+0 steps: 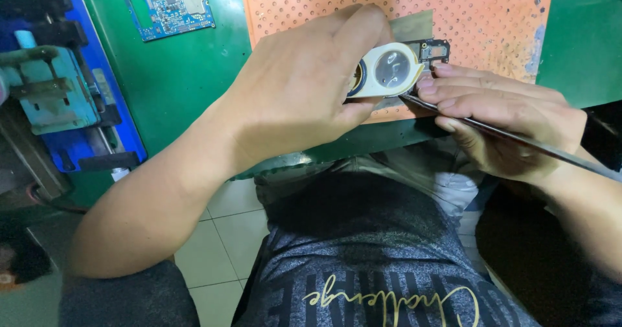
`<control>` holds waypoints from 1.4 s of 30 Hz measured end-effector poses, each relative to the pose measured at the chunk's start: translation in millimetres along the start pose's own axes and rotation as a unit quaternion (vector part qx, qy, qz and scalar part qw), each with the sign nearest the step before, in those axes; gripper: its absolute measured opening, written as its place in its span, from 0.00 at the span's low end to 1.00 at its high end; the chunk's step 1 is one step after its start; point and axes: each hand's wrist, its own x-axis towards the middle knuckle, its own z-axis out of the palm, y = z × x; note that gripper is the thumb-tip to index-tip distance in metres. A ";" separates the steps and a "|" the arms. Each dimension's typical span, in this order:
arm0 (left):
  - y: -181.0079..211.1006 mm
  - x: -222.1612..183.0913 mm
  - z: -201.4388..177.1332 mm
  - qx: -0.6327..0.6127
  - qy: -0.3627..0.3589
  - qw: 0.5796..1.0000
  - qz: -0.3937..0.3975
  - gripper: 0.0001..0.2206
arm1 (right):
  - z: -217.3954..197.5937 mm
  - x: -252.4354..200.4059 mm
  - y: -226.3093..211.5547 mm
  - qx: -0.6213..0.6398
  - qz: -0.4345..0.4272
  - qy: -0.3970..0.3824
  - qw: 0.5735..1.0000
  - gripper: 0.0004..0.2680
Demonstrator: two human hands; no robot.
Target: The person removes a battery from a mobile phone frame and then uses tweezers and a magnifying glass to inspect a small component on a circuit board.
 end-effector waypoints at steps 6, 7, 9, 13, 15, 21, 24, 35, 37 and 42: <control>-0.4 -0.3 -0.2 0.003 -0.003 1.000 0.004 0.19 | -0.5 1.1 -0.1 0.004 -0.002 -0.004 1.000 0.05; -0.2 -0.3 -0.5 0.004 -0.005 1.000 0.003 0.19 | -0.3 0.8 -0.1 0.003 0.001 -0.002 1.000 0.04; 0.3 -0.1 -1.0 0.006 -0.006 1.000 0.002 0.19 | -0.7 0.5 -0.4 0.002 0.003 0.000 1.000 0.04; 0.6 0.0 -0.6 0.005 -0.008 1.000 -0.001 0.19 | -1.1 -0.3 -1.5 0.002 0.015 -0.006 1.000 0.04; 0.8 0.1 -1.2 0.005 -0.009 1.000 -0.001 0.19 | -1.3 0.4 -2.4 0.001 0.019 -0.005 1.000 0.04; 1.1 0.0 -1.2 0.000 -0.010 1.000 -0.005 0.18 | -0.2 -0.5 -2.4 0.005 0.030 0.002 1.000 0.04; 1.1 0.0 -1.1 -0.002 -0.006 1.000 -0.001 0.17 | -1.1 -0.1 -1.3 0.007 0.023 -0.002 1.000 0.04; 0.7 -0.1 -0.5 0.001 -0.006 1.000 -0.001 0.18 | 0.2 -1.1 1.5 0.014 0.013 0.004 1.000 0.05; 0.6 -0.1 0.0 0.002 -0.005 1.000 0.000 0.18 | -0.4 -0.4 0.7 0.012 0.012 0.001 1.000 0.05; 0.4 0.1 -0.2 0.003 -0.007 1.000 0.000 0.17 | -0.4 0.6 -1.6 0.006 0.023 -0.001 1.000 0.04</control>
